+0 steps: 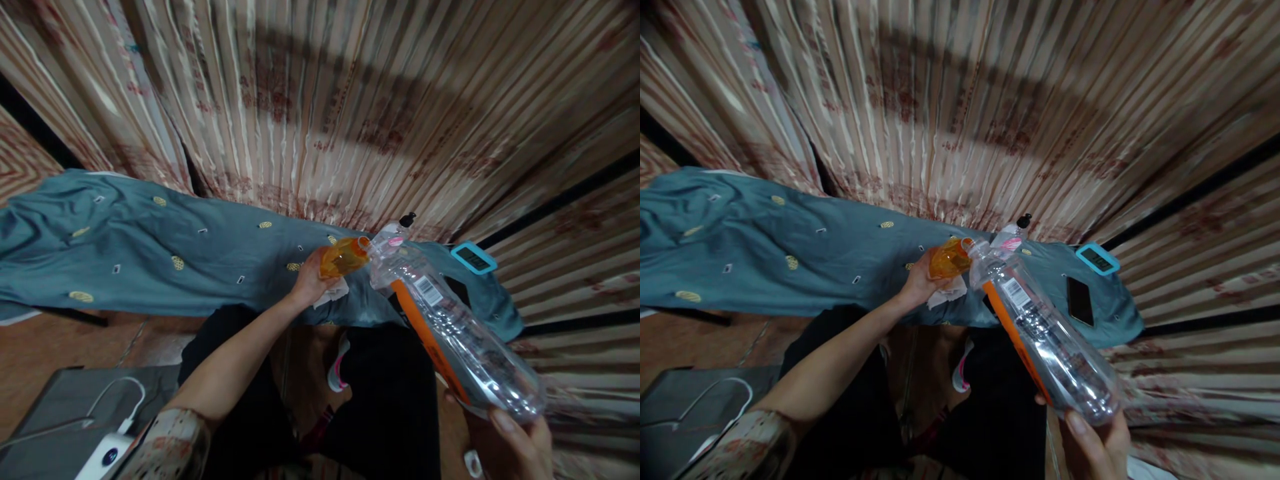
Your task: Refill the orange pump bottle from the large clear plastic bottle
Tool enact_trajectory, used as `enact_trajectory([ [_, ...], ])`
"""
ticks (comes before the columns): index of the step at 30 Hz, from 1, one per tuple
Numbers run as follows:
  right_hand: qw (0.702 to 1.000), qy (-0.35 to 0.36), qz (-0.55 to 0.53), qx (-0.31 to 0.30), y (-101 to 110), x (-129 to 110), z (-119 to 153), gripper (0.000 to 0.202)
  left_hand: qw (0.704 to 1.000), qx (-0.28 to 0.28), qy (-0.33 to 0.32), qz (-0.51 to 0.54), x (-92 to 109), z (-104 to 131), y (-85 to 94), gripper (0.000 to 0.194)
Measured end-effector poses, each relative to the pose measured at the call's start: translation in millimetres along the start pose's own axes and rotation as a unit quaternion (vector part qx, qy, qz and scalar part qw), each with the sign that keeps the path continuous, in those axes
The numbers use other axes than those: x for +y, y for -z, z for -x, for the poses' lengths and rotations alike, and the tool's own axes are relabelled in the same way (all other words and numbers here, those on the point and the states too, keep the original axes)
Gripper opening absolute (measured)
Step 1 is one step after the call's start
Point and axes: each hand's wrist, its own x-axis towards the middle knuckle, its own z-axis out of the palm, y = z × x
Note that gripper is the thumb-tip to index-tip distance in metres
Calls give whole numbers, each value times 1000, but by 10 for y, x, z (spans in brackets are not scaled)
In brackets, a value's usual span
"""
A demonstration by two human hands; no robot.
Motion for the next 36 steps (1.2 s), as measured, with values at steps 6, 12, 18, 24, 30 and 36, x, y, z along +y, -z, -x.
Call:
enact_trajectory([
  [6,1000,13,6,4,15,10,-25,73,1000,0,14,-16,37,1,13,60],
  [12,999,31,1,17,-26,-27,-46,79,1000,-2,7,-24,79,-12,23,57],
  [18,999,39,4,11,-87,-109,-5,77,1000,2,4,-20,75,-15,6,57],
  [24,998,56,-1,20,-40,-64,-69,77,1000,3,1,-24,48,-12,-10,59],
  [30,996,83,-18,29,108,67,-274,75,1000,9,-5,-12,-17,-18,-26,58],
  [36,997,74,-14,30,62,35,-215,79,1000,6,4,-1,11,-7,-17,57],
])
